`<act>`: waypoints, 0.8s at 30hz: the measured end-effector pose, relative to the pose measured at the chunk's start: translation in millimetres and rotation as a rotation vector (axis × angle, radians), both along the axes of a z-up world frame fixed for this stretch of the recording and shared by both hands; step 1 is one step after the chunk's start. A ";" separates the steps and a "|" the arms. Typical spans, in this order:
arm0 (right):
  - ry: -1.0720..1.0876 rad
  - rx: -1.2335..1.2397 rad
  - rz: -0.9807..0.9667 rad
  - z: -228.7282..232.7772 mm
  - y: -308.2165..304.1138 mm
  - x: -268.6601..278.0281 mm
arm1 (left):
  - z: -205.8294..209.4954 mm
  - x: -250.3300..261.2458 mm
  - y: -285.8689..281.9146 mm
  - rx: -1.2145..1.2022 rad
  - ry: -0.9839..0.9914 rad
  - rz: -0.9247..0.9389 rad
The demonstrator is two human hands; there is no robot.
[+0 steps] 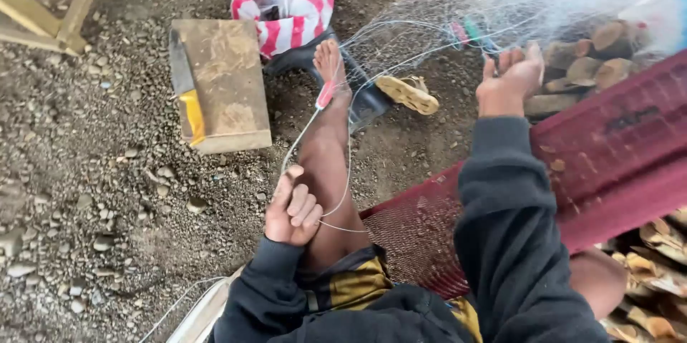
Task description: Repairing a fishing net by weaving line through the mesh using a net needle tool.
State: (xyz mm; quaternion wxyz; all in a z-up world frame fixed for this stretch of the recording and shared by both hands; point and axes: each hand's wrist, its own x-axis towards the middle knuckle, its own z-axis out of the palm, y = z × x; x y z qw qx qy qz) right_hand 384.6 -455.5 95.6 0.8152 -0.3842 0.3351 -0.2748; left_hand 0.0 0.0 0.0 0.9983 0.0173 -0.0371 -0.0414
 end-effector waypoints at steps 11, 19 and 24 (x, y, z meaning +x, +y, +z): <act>-0.105 -0.292 0.289 235.7 89.9 -62.5 | 1.6 13.4 13.8 -0.060 0.040 -0.023; -0.280 -0.458 0.302 286.3 84.3 -187.7 | -1.3 21.6 -3.5 0.005 0.088 -0.032; -0.303 -1.911 0.524 309.7 -10.5 -340.5 | 5.5 32.1 -49.6 0.242 0.125 0.077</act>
